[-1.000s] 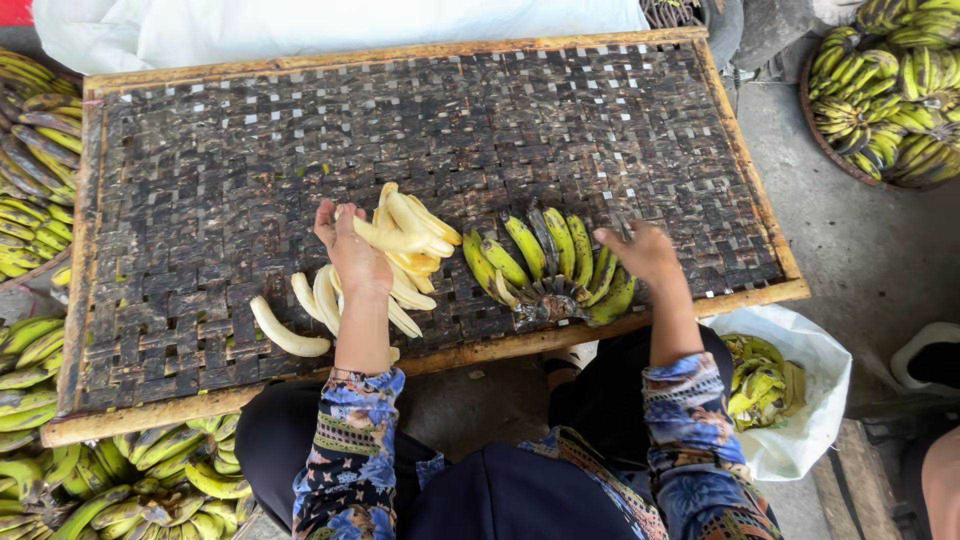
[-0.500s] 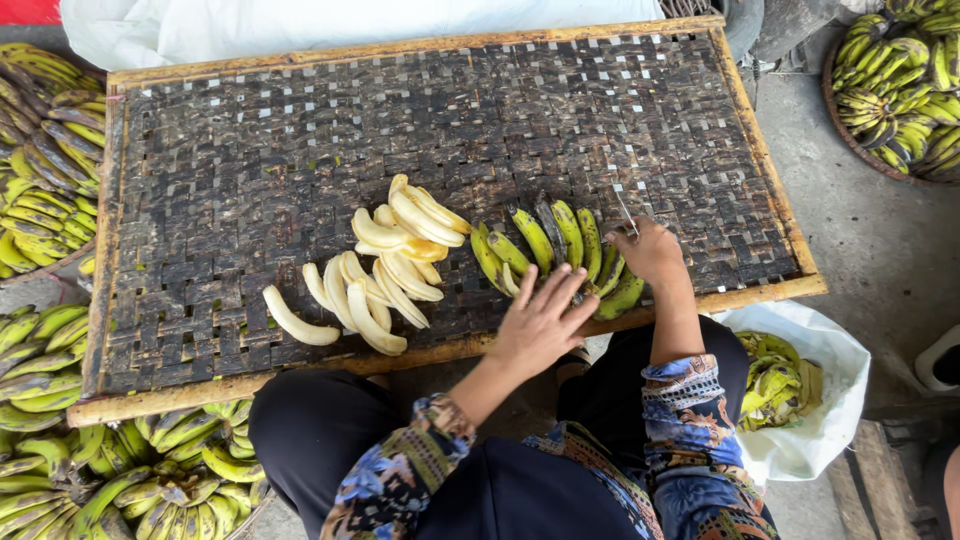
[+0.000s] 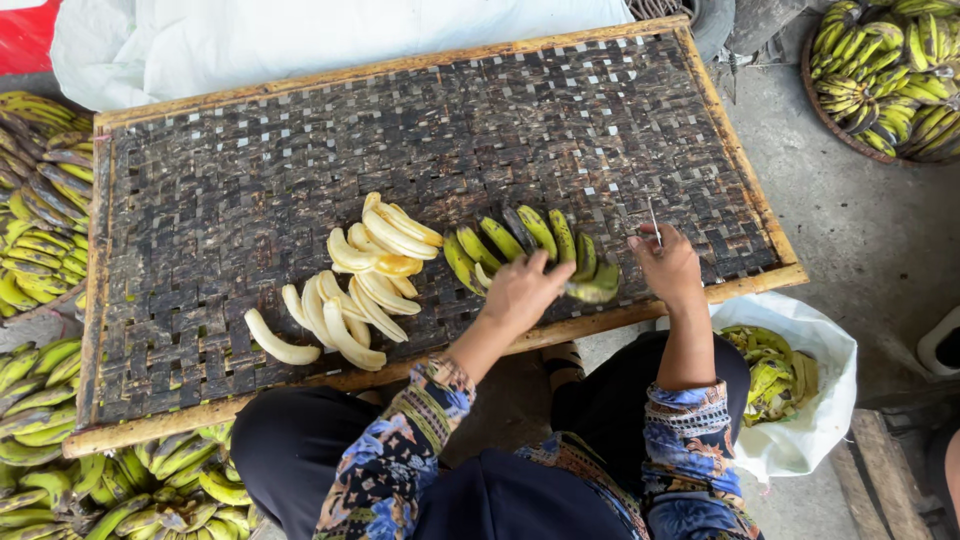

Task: The person sits on the floor in front of a woven bamboo mat and peels green bananas one at a time using a small knife, pulling the skin off by hand. Peeled bananas are laid on the mat and discarded peels are dropped into a plastic sack beside them.

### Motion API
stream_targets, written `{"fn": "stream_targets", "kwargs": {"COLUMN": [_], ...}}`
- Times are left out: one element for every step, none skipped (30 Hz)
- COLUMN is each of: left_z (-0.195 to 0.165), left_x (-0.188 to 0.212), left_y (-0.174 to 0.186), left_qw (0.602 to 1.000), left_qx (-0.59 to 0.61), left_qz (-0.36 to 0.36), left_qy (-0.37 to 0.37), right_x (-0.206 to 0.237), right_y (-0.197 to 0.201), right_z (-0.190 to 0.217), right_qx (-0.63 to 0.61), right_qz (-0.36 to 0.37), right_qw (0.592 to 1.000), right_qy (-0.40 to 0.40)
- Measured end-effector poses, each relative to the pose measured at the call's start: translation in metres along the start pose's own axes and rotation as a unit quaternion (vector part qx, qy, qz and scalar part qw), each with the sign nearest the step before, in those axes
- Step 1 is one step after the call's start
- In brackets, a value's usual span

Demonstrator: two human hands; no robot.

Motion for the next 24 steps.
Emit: {"fn": "stream_targets", "kwargs": {"left_z": [0.005,0.011,0.017,0.023,0.03,0.037,0.045,0.052,0.063,0.076,0.088,0.094,0.099,0.104,0.109,0.111,0.112,0.112,0.109,0.108,0.107,0.107,0.109,0.113], "left_x": [-0.01,-0.02,-0.028,-0.034,-0.04,-0.046,-0.052,-0.057,-0.06,-0.061,-0.061,-0.064,-0.066,-0.067,-0.066,-0.062,-0.058,-0.056,-0.055,-0.053,-0.052,-0.05,-0.047,-0.043], "left_y": [0.004,0.01,0.016,0.023,0.03,0.039,0.047,0.053,0.058,0.061,0.063,0.067,0.069,0.07,0.065,0.057,0.05,0.042,0.033,0.025,0.014,0.004,-0.006,-0.016], "left_qw": [0.999,0.996,0.991,0.984,0.975,0.969,0.962,0.953,0.941,0.927,0.911,0.885,0.848,0.803,0.733,0.653,0.564,0.526,0.487,0.446,0.424,0.402,0.379,0.384], "left_qx": [0.03,0.059,0.088,0.117,0.145,0.172,0.2,0.229,0.245,0.261,0.276,0.364,0.447,0.526,0.61,0.688,0.756,0.776,0.795,0.811,0.816,0.82,0.824,0.812], "left_qz": [0.023,0.046,0.068,0.09,0.111,0.106,0.101,0.096,0.085,0.072,0.06,0.006,-0.048,-0.101,-0.129,-0.156,-0.181,-0.202,-0.223,-0.244,-0.245,-0.245,-0.246,-0.235], "left_qy": [0.023,0.046,0.072,0.098,0.123,0.141,0.158,0.175,0.217,0.259,0.301,0.291,0.279,0.263,0.271,0.276,0.278,0.282,0.286,0.29,0.308,0.325,0.342,0.373], "right_x": [0.001,0.001,0.001,0.001,0.001,0.002,0.002,0.003,0.004,0.004,0.004,0.005,0.005,0.005,0.006,0.006,0.006,0.006,0.006,0.006,0.006,0.006,0.006,0.006], "right_y": [0.004,0.009,0.014,0.019,0.022,0.026,0.029,0.032,0.036,0.039,0.041,0.042,0.043,0.044,0.045,0.046,0.046,0.045,0.045,0.044,0.043,0.042,0.043,0.043], "right_z": [-0.003,-0.002,-0.001,0.001,0.002,0.003,0.004,0.008,0.012,0.016,0.016,0.015,0.015,0.016,0.017,0.018,0.021,0.023,0.025,0.027,0.029,0.031,0.033,0.035], "right_qx": [0.006,0.006,0.007,0.007,-0.002,-0.01,-0.018,-0.021,-0.023,-0.026,-0.033,-0.041,-0.049,-0.061,-0.073,-0.084,-0.088,-0.091,-0.094,-0.095,-0.096,-0.097,-0.097,-0.096], "right_qz": [-0.006,-0.02,-0.034,-0.048,-0.055,-0.063,-0.071,-0.081,-0.092,-0.102,-0.099,-0.094,-0.089,-0.089,-0.088,-0.087,-0.086,-0.084,-0.082,-0.078,-0.074,-0.07,-0.074,-0.08], "right_qw": [1.0,1.0,0.999,0.999,0.998,0.998,0.997,0.996,0.995,0.994,0.995,0.995,0.994,0.993,0.992,0.991,0.99,0.99,0.99,0.99,0.99,0.991,0.991,0.991], "right_qy": [-0.017,-0.011,-0.006,-0.001,-0.005,-0.009,-0.014,-0.002,0.011,0.024,0.004,-0.016,-0.036,-0.045,-0.055,-0.064,-0.066,-0.067,-0.067,-0.066,-0.065,-0.064,-0.055,-0.045]}}
Point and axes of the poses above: each hand's wrist, its own x-axis away from the middle knuckle, its own y-axis out of the back of the hand, z = x × y, the point moved 7 cm from there along -x, towards the middle knuckle, and after that the axes turned 3 degrees about x, right-handed, at the moved point
